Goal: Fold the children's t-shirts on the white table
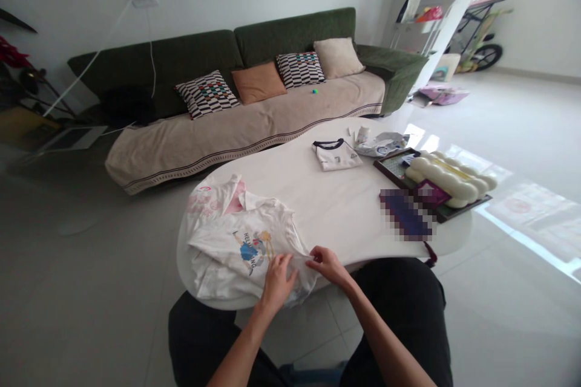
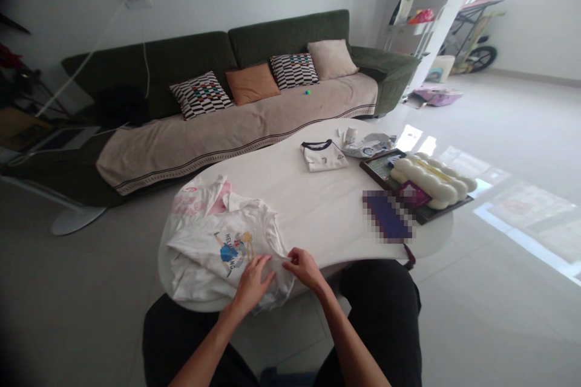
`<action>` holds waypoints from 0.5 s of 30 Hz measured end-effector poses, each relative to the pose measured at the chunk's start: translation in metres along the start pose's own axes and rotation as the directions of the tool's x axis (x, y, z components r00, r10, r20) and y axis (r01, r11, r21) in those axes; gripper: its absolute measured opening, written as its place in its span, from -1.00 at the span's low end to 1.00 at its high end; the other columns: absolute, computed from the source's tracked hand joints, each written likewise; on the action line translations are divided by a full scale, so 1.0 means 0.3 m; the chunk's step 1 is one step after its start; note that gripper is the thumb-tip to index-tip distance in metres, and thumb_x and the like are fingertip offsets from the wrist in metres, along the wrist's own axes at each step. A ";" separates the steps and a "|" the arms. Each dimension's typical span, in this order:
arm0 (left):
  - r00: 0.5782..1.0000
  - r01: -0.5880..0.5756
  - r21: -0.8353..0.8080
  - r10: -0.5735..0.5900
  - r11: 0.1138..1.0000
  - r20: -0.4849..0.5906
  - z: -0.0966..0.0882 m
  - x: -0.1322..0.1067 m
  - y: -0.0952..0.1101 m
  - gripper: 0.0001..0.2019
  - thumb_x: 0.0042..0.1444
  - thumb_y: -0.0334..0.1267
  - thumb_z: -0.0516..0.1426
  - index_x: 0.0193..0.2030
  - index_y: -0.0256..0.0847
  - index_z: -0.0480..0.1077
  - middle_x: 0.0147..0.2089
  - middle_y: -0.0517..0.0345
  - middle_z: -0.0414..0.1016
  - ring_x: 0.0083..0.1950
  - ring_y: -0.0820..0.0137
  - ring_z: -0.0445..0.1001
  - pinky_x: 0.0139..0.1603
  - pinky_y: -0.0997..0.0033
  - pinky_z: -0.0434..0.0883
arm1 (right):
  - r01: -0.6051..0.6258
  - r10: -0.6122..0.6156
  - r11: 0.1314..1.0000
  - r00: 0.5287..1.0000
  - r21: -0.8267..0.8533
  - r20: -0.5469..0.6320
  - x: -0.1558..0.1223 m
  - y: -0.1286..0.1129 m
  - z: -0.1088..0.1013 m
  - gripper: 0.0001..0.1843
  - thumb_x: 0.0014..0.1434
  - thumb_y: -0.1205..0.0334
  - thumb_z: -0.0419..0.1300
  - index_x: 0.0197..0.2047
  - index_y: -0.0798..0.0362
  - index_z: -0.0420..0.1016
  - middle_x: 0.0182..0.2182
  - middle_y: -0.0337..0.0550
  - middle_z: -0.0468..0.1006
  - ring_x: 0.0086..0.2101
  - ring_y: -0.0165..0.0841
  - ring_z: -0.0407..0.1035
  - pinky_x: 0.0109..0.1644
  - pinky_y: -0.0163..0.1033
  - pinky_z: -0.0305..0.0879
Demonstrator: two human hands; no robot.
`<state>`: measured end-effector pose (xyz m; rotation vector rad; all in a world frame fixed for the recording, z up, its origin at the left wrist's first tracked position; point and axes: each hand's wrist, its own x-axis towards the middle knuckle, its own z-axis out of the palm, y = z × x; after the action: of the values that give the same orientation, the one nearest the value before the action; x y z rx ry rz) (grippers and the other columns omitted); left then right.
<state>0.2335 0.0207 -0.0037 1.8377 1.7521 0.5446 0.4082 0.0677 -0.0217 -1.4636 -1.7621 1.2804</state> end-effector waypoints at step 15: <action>0.985 0.080 0.063 -0.069 0.995 -0.159 0.067 -0.029 0.052 -0.74 0.11 -0.36 -0.13 -0.27 -0.24 0.38 -0.18 -0.03 0.43 -0.05 0.27 0.37 0.02 0.25 0.26 | 0.030 -0.033 0.963 0.999 -0.267 -0.006 0.139 -0.204 -0.010 -0.83 0.04 0.34 0.04 -0.32 0.13 0.44 -0.42 -0.14 0.49 -0.39 -0.41 0.35 -0.32 -0.37 0.20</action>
<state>0.2575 0.0097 -0.0088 1.8097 1.9574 0.6209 0.3707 0.1095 0.0266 -1.5740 -2.0041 1.0471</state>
